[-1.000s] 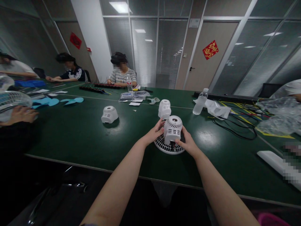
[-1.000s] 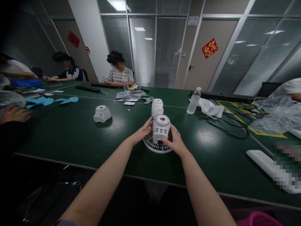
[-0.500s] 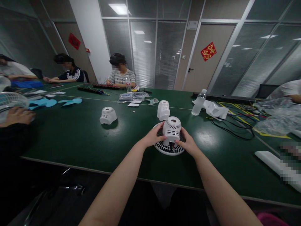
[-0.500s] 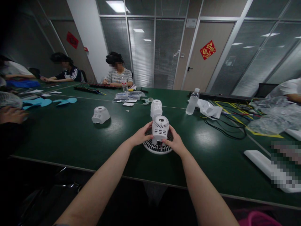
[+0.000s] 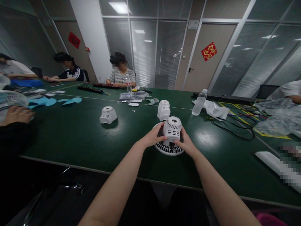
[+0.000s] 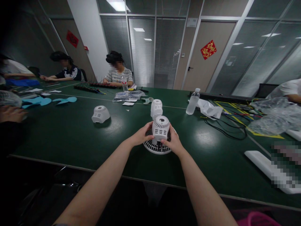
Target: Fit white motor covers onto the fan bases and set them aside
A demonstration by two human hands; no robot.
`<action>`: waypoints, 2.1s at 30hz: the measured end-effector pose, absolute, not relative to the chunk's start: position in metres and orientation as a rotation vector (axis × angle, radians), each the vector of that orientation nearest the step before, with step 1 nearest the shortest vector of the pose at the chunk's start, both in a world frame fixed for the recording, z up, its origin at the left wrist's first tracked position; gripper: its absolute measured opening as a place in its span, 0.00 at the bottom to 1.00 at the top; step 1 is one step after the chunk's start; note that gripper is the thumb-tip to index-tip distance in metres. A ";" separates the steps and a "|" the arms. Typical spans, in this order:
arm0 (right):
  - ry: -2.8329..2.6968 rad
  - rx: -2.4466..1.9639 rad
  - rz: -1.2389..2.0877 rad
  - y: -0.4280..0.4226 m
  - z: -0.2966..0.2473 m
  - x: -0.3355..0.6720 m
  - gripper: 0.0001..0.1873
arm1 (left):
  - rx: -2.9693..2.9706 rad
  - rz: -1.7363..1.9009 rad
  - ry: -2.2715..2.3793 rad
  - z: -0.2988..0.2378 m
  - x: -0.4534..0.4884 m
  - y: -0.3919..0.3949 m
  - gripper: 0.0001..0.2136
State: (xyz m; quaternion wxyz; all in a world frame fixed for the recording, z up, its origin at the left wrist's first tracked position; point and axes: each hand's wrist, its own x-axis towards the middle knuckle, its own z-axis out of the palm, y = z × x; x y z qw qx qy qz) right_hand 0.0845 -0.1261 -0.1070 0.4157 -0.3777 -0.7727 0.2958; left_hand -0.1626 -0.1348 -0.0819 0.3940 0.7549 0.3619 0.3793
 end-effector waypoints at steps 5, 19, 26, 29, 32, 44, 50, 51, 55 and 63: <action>-1.874 -1.006 0.787 -0.131 -0.103 0.082 0.51 | 1.945 0.949 0.921 -0.084 -0.164 -0.133 0.42; -1.922 -0.997 0.843 -0.136 -0.091 0.082 0.49 | 2.029 0.851 1.038 -0.072 -0.166 -0.138 0.45; -1.919 -0.989 0.800 -0.133 -0.096 0.083 0.48 | 2.029 0.850 1.073 -0.075 -0.163 -0.142 0.45; -1.889 -0.997 0.817 -0.131 -0.098 0.084 0.48 | 2.058 0.849 1.125 -0.073 -0.162 -0.142 0.44; -1.852 -1.004 0.851 -0.131 -0.099 0.083 0.48 | 2.100 0.869 1.175 -0.074 -0.160 -0.141 0.43; -1.875 -1.003 0.888 -0.133 -0.095 0.083 0.49 | 2.087 0.859 1.126 -0.083 -0.163 -0.134 0.44; -1.870 -0.985 0.909 -0.134 -0.095 0.083 0.51 | 2.069 0.876 1.092 -0.082 -0.162 -0.138 0.45; -1.865 -0.985 0.908 -0.134 -0.096 0.083 0.51 | 2.076 0.886 1.092 -0.083 -0.162 -0.138 0.45; -1.834 -0.994 0.906 -0.133 -0.100 0.084 0.51 | 2.133 0.909 1.121 -0.085 -0.161 -0.138 0.45; -1.800 -0.952 0.926 -0.130 -0.104 0.085 0.50 | 2.060 0.879 1.214 -0.080 -0.158 -0.143 0.50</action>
